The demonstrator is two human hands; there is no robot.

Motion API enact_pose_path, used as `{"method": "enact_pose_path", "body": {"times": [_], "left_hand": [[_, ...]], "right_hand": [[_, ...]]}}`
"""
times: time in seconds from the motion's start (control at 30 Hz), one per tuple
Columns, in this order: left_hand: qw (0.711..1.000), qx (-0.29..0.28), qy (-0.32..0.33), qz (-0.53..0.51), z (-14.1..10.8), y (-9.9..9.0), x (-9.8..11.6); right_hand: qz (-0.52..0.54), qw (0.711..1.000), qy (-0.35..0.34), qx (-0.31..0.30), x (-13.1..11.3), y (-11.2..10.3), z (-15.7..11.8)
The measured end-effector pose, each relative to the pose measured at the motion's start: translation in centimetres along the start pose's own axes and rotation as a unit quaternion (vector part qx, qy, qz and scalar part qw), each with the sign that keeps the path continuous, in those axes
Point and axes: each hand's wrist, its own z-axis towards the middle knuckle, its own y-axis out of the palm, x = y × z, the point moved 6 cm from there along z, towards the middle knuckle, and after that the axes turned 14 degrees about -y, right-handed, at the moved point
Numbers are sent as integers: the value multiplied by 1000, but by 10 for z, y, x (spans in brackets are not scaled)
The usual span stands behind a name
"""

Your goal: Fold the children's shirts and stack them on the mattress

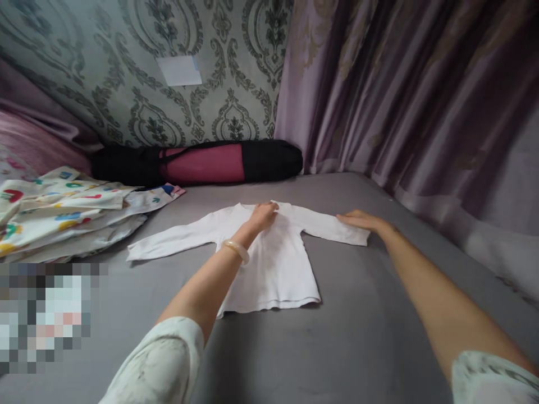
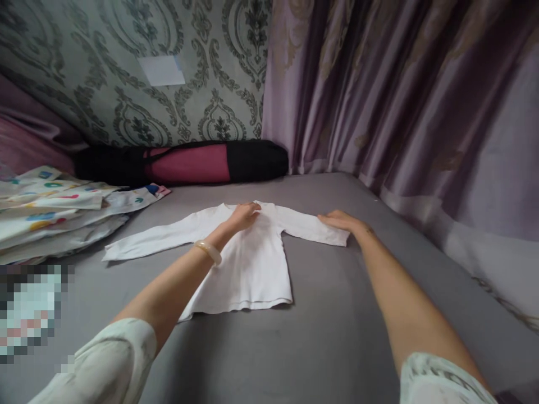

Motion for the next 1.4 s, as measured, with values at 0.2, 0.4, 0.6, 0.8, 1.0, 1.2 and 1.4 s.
{"method": "enact_pose_path", "body": {"times": [0.2, 0.4, 0.6, 0.8, 1.0, 1.2, 1.4], "left_hand": [[992, 4, 73, -101, 9, 44, 45], [996, 32, 56, -66, 2, 57, 48], [999, -24, 22, -1, -2, 61, 53], [998, -58, 14, 7, -4, 61, 55], [998, -55, 14, -3, -4, 62, 55], [992, -93, 27, -80, 3, 59, 52], [983, -32, -21, -180, -12, 6, -27]], "right_hand": [[54, 998, 45, 4, 30, -1, -35], [15, 982, 106, 155, 25, 2, -46], [-83, 987, 59, 127, 13, 5, -57], [-184, 977, 95, 58, 0, 9, -61], [-264, 957, 25, 114, -47, 15, -32], [-71, 984, -157, 39, -132, 80, 25], [-155, 981, -114, -3, -136, 109, 24]]}}
